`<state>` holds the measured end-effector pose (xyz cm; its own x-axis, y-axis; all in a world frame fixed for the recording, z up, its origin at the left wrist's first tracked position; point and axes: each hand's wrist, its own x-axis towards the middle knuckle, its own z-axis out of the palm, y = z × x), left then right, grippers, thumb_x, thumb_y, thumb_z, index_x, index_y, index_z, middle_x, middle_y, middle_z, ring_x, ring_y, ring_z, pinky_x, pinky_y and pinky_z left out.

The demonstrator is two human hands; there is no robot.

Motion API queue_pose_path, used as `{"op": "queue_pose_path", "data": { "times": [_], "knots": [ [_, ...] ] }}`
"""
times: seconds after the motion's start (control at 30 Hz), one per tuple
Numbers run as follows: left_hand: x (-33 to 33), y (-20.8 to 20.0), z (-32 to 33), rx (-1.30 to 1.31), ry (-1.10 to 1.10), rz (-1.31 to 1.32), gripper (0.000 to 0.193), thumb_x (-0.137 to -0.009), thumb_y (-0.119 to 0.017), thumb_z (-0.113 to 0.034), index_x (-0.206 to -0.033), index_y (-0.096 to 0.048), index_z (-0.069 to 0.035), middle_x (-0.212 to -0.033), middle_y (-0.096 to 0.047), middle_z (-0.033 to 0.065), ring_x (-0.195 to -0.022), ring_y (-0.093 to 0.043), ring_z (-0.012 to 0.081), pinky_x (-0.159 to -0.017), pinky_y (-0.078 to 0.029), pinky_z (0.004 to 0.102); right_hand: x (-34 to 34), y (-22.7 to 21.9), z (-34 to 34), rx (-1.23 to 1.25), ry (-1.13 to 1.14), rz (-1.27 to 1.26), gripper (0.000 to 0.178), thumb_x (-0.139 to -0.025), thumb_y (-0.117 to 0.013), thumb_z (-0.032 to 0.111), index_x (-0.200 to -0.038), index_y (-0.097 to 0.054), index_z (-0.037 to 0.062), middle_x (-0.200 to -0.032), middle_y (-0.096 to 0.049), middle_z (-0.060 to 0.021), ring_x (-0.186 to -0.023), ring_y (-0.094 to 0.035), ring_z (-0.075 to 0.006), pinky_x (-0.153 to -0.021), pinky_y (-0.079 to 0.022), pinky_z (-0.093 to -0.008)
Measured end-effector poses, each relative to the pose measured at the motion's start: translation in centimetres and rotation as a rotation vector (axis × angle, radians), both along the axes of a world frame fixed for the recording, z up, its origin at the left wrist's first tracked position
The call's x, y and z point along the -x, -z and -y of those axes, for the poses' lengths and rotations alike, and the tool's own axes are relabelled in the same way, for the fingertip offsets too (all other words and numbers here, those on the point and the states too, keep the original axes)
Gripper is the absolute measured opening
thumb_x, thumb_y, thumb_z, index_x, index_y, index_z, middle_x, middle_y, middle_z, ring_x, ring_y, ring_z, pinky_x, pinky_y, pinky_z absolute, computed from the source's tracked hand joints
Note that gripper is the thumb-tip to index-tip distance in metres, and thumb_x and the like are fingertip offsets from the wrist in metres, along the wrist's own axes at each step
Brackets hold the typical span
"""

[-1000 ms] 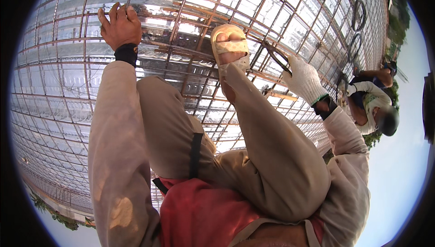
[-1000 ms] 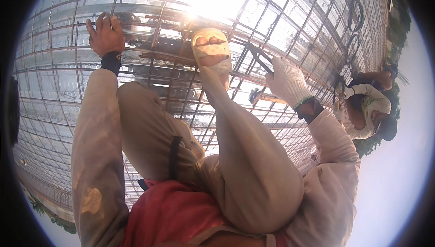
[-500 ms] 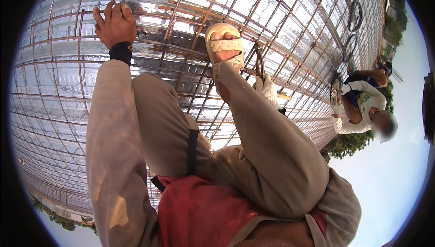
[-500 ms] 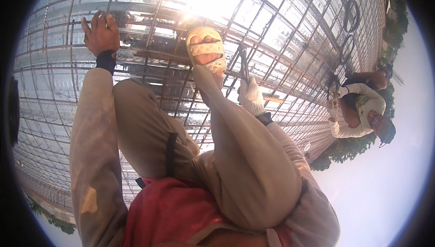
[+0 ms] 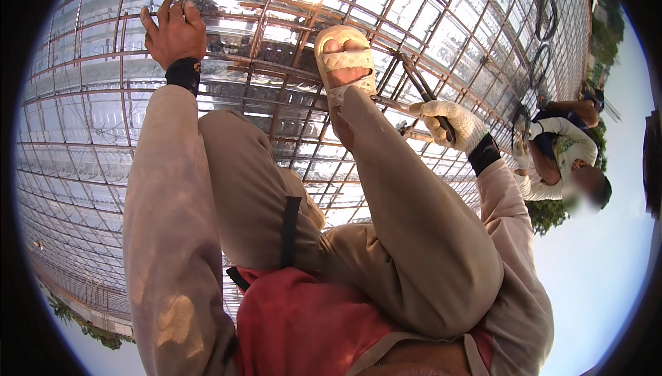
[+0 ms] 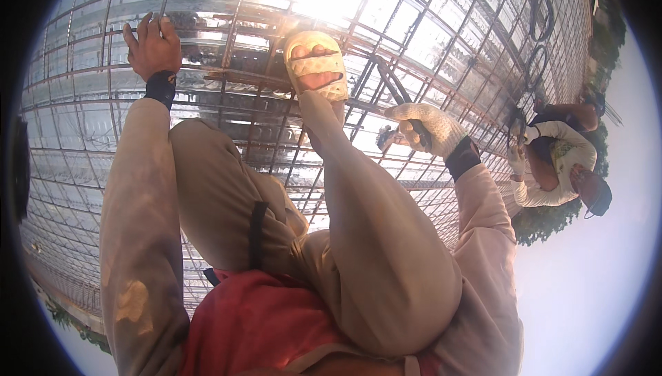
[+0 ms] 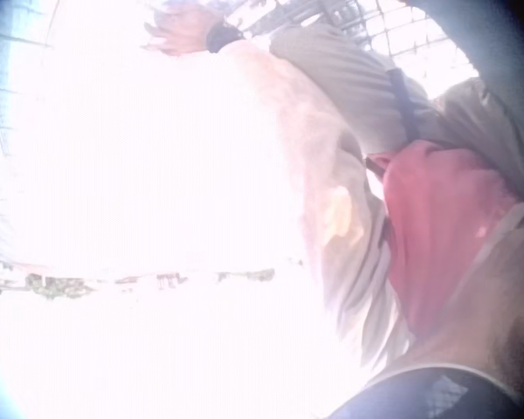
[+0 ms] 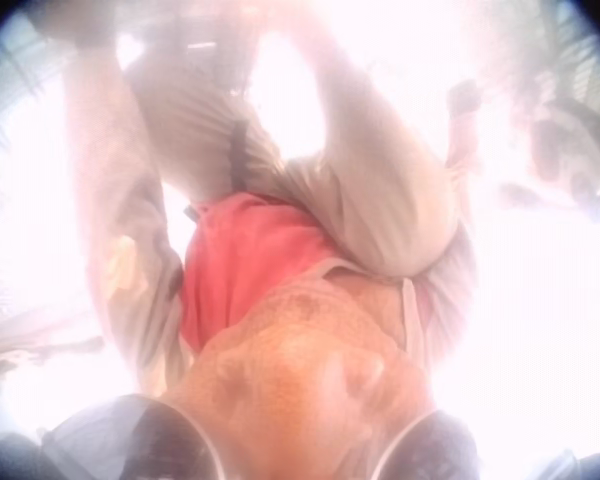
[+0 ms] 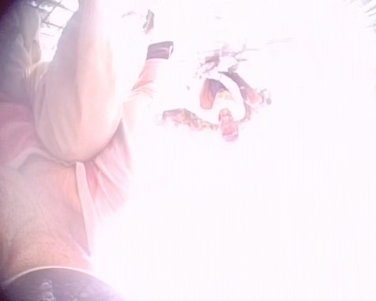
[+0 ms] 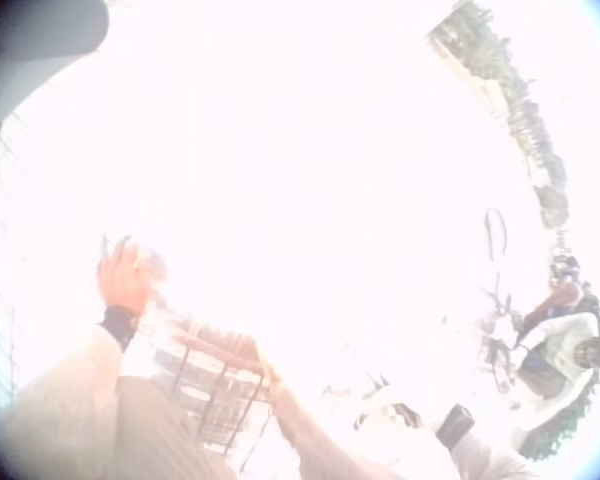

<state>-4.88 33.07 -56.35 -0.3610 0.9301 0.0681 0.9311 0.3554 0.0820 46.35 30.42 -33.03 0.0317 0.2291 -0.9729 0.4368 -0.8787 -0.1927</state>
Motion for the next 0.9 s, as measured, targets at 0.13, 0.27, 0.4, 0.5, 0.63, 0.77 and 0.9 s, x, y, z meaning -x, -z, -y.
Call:
{"op": "queue_pose_path", "data": {
  "times": [0.13,0.27,0.4,0.5,0.63,0.77,0.9],
  "knots": [
    [-0.1,0.1,-0.3,-0.02,0.011,0.023,0.049,-0.108,-0.044,-0.05,-0.131,-0.075,-0.02,-0.153,-0.059,-0.0023,-0.158,-0.029,0.0379,-0.12,-0.033,0.0627,1.4,-1.4,-2.2,-0.414,-1.158,0.489,0.024,-0.109,-0.054,0.02,-0.113,-0.058,-0.0032,-0.076,-0.069,-0.0109,-0.056,-0.069,-0.0208,-0.051,-0.06,-0.0354],
    [0.2,0.1,0.2,-0.05,0.008,0.011,0.048,-0.108,-0.045,-0.049,-0.129,-0.076,-0.019,-0.151,-0.061,-0.0014,-0.157,-0.031,0.0384,-0.119,-0.034,0.0636,3.2,-2.9,-5.8,-0.297,-1.476,0.463,0.023,-0.109,-0.054,0.019,-0.113,-0.058,-0.0032,-0.077,-0.069,-0.0108,-0.057,-0.069,-0.0199,-0.052,-0.061,-0.0349],
    [0.1,0.0,0.1,-0.058,0.016,0.022,0.047,-0.108,-0.046,-0.048,-0.128,-0.076,-0.019,-0.15,-0.062,-0.0011,-0.157,-0.031,0.0379,-0.12,-0.033,0.0639,0.3,-1.9,-9.7,0.32,-0.444,0.031,0.023,-0.109,-0.055,0.019,-0.114,-0.057,-0.0031,-0.078,-0.069,-0.0107,-0.057,-0.069,-0.019,-0.052,-0.061,-0.0344],
    [-0.2,-0.1,0.3,-0.042,0.01,0.017,0.046,-0.108,-0.046,-0.047,-0.128,-0.076,-0.019,-0.15,-0.062,-0.0012,-0.158,-0.03,0.0373,-0.12,-0.033,0.0637,-0.2,-1.7,-6.5,0.355,-0.009,-0.1,0.023,-0.108,-0.056,0.018,-0.117,-0.056,-0.0035,-0.083,-0.071,-0.0117,-0.062,-0.071,-0.0207,-0.056,-0.063,-0.0357],
    [-0.1,-0.4,0.1,-0.036,0.003,0.019,0.045,-0.108,-0.046,-0.046,-0.127,-0.076,-0.019,-0.149,-0.062,-0.0014,-0.157,-0.03,0.0368,-0.12,-0.033,0.0641,1.4,-0.5,-1.7,0.245,0.121,-0.078,0.033,-0.103,-0.06,0.011,-0.132,-0.053,-0.0046,-0.11,-0.072,-0.0212,-0.094,-0.076,-0.033,-0.08,-0.067,-0.0457],
    [-0.2,-0.5,0.0,-0.033,0.009,-0.007,0.045,-0.108,-0.047,-0.046,-0.128,-0.076,-0.019,-0.149,-0.063,-0.0021,-0.156,-0.032,0.0371,-0.119,-0.035,0.0629,1.2,0.4,-2.2,0.276,0.173,-0.08,0.035,-0.103,-0.062,0.011,-0.135,-0.053,-0.003,-0.114,-0.07,-0.0186,-0.097,-0.075,-0.0318,-0.083,-0.067,-0.0463],
    [0.2,0.3,0.0,-0.023,0.014,-0.023,0.047,-0.108,-0.046,-0.048,-0.13,-0.076,-0.019,-0.149,-0.063,-0.0024,-0.156,-0.032,0.0376,-0.118,-0.036,0.0625,0.9,0.3,-3.8,0.262,0.105,-0.118,0.024,-0.106,-0.064,0.024,-0.114,-0.059,0.0019,-0.091,-0.066,-0.0069,-0.072,-0.069,-0.0169,-0.068,-0.066,-0.0374]
  ]
}}
